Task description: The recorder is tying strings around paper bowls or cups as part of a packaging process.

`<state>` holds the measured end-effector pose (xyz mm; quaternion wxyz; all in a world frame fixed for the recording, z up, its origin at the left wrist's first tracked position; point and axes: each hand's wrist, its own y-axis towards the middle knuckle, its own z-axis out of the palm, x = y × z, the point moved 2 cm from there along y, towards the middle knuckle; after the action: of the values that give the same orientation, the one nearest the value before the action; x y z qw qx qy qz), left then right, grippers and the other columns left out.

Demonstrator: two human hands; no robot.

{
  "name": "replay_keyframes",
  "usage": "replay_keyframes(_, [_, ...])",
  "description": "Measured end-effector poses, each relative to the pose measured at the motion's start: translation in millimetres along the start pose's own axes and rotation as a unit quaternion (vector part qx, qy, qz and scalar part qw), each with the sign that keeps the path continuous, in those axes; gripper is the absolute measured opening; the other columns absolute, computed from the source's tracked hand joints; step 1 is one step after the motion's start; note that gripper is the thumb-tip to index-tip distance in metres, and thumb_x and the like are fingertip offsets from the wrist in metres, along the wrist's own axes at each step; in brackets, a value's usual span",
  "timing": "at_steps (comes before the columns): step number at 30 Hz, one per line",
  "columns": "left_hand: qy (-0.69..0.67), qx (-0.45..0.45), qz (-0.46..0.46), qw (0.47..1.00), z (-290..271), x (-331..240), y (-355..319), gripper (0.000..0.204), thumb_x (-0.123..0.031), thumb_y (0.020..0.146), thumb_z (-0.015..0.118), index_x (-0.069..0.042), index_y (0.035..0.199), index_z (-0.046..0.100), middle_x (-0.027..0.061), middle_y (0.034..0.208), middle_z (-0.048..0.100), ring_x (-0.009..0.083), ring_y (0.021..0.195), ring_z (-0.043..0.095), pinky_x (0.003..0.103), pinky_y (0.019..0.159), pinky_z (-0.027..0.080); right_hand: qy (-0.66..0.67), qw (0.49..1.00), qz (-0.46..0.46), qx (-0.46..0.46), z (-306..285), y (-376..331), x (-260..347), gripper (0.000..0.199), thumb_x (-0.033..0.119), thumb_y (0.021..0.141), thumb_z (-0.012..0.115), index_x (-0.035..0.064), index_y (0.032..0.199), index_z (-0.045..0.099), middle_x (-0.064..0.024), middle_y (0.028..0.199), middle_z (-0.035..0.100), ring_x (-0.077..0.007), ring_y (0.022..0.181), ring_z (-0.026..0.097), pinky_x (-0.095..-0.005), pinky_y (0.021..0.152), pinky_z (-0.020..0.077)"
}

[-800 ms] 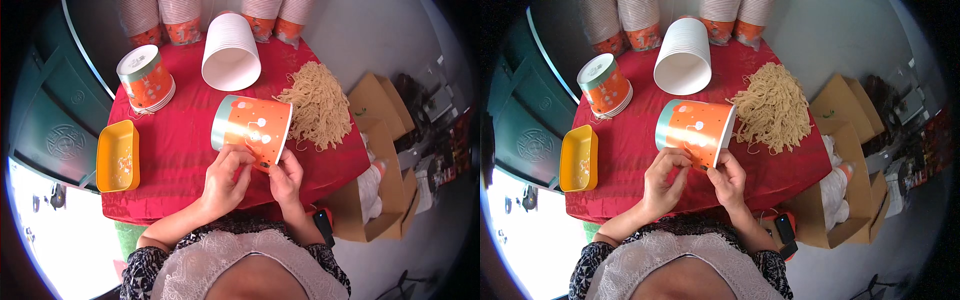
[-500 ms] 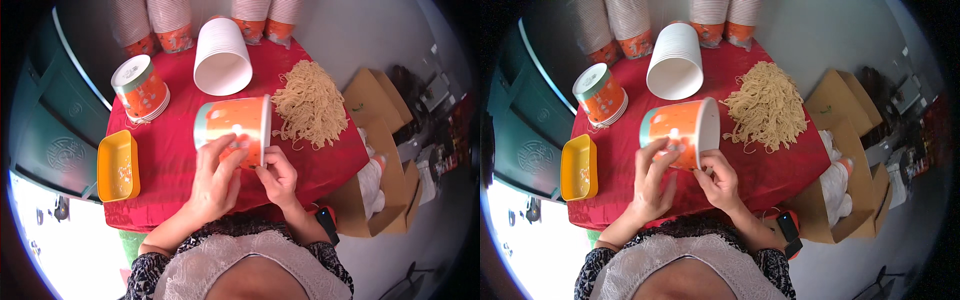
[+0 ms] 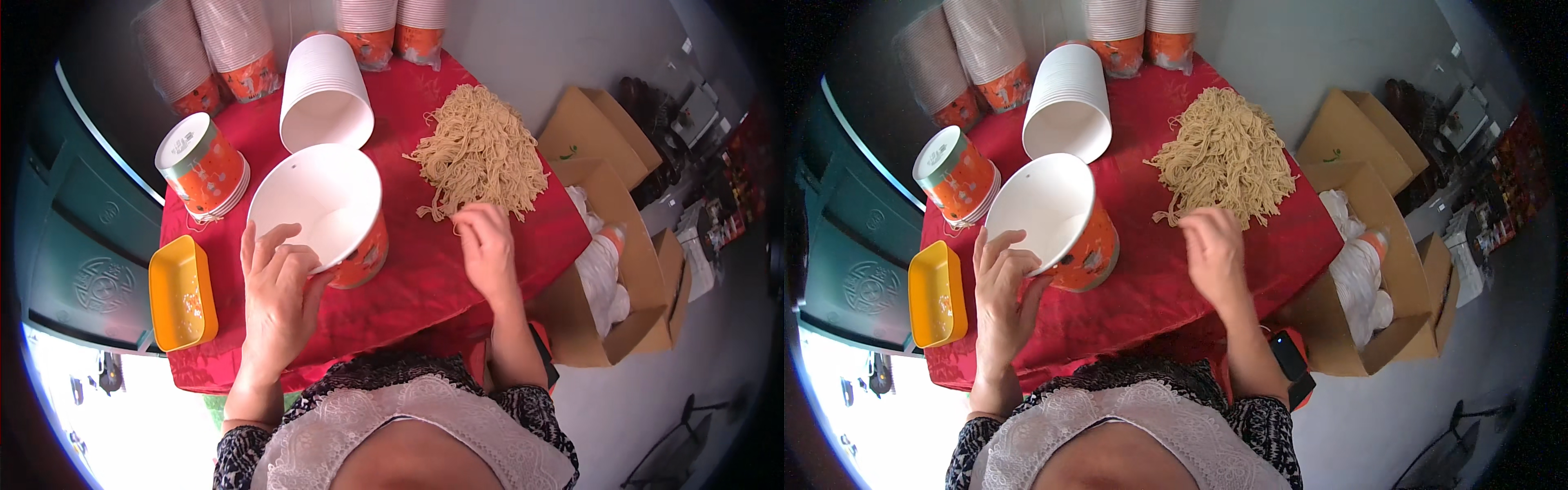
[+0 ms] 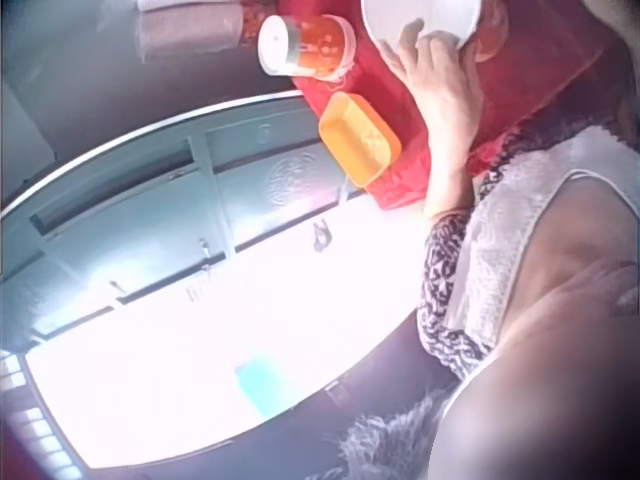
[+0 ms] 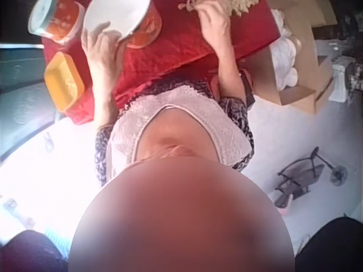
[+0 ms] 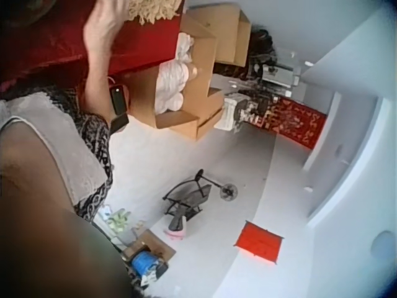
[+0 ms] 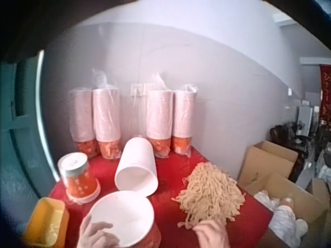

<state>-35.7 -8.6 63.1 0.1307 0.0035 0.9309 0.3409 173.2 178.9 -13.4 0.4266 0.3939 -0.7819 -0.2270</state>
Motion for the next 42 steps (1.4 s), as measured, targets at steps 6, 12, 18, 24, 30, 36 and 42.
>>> replay_keyframes(6, [0.015, 0.003, 0.007, 1.000, 18.1, -7.1, 4.0, 0.024, -0.002, 0.071, 0.075, -0.005, 0.087, 0.057, 0.0077, 0.087, 0.060, 0.0323, 0.113, 0.056, 0.061, 0.111, 0.026, -0.082, 0.991, 0.088, 0.066, -1.8, -24.2, -62.1, 0.012, 0.002, 0.080, 0.068, 0.0041, 0.091, 0.066, -0.0100, 0.097, 0.060, -0.0314, 0.098, 0.054, -0.0409, 0.087, 0.0442])
replay_keyframes(12, [0.035, 0.026, 0.024, 0.999, 26.8, -15.1, 6.1, 0.025, -0.003, 0.071, 0.076, -0.004, 0.090, 0.059, 0.0079, 0.089, 0.060, 0.0328, 0.115, 0.054, 0.062, 0.111, 0.026, -0.097, 0.988, 0.080, 0.093, 3.1, -24.8, -60.7, 0.010, 0.004, 0.078, 0.072, 0.0040, 0.084, 0.063, -0.0103, 0.094, 0.058, -0.0309, 0.094, 0.053, -0.0415, 0.084, 0.0430])
replay_keyframes(18, [-0.022, 0.003, 0.011, 1.000, 22.3, -23.5, 4.7, 0.032, -0.005, 0.067, 0.079, -0.004, 0.093, 0.060, 0.0130, 0.107, 0.058, 0.0374, 0.117, 0.052, 0.061, 0.108, 0.030, -0.104, 0.991, 0.057, 0.066, 2.9, -28.0, -46.5, 0.009, 0.001, 0.078, 0.068, 0.0020, 0.082, 0.061, -0.0125, 0.097, 0.056, -0.0331, 0.094, 0.052, -0.0426, 0.083, 0.0421])
replay_keyframes(24, [-0.069, -0.089, 0.040, 0.993, 11.3, -27.2, -2.4, 0.030, 0.000, 0.066, 0.074, -0.004, 0.092, 0.061, 0.0171, 0.113, 0.058, 0.0407, 0.115, 0.055, 0.059, 0.101, 0.040, 0.193, 0.978, 0.056, 0.049, -6.2, -21.7, 22.2, 0.008, -0.003, 0.087, 0.062, 0.0001, 0.088, 0.055, -0.0144, 0.114, 0.059, -0.0161, 0.075, 0.057, -0.0275, 0.067, 0.0472])
replay_keyframes(30, [-0.119, -0.129, 0.065, 0.982, 5.5, -34.1, -10.5, 0.024, 0.001, 0.067, 0.072, -0.003, 0.089, 0.062, 0.0170, 0.107, 0.061, 0.0394, 0.106, 0.058, 0.051, 0.090, 0.048, 0.481, 0.857, 0.151, 0.109, -1.2, -28.4, 58.3, 0.007, 0.005, 0.099, 0.052, 0.0000, 0.094, 0.055, -0.0042, 0.085, 0.062, -0.0049, 0.063, 0.050, -0.0200, 0.057, 0.0425])
replay_keyframes(36, [-0.211, -0.064, 0.055, 0.974, 4.4, -43.4, -16.7, 0.027, 0.007, 0.069, 0.073, -0.001, 0.092, 0.061, 0.0130, 0.087, 0.062, 0.0307, 0.081, 0.063, 0.038, 0.066, 0.051, 0.535, 0.828, 0.136, 0.103, 3.5, -25.7, 86.1, 0.011, 0.004, 0.101, 0.047, -0.0010, 0.101, 0.057, -0.0034, 0.083, 0.060, -0.0069, 0.064, 0.052, -0.0204, 0.057, 0.0430])
replay_keyframes(42, [-0.323, 0.085, -0.142, 0.932, 13.3, -42.1, -27.2, 0.034, 0.008, 0.089, 0.061, 0.003, 0.122, 0.053, 0.0082, 0.090, 0.067, 0.0059, 0.070, 0.060, 0.021, 0.061, 0.048, 0.517, 0.838, 0.098, 0.144, -0.2, -29.5, 95.7, 0.012, 0.004, 0.101, 0.045, -0.0013, 0.103, 0.057, -0.0037, 0.085, 0.060, -0.0071, 0.064, 0.052, -0.0210, 0.057, 0.0437])
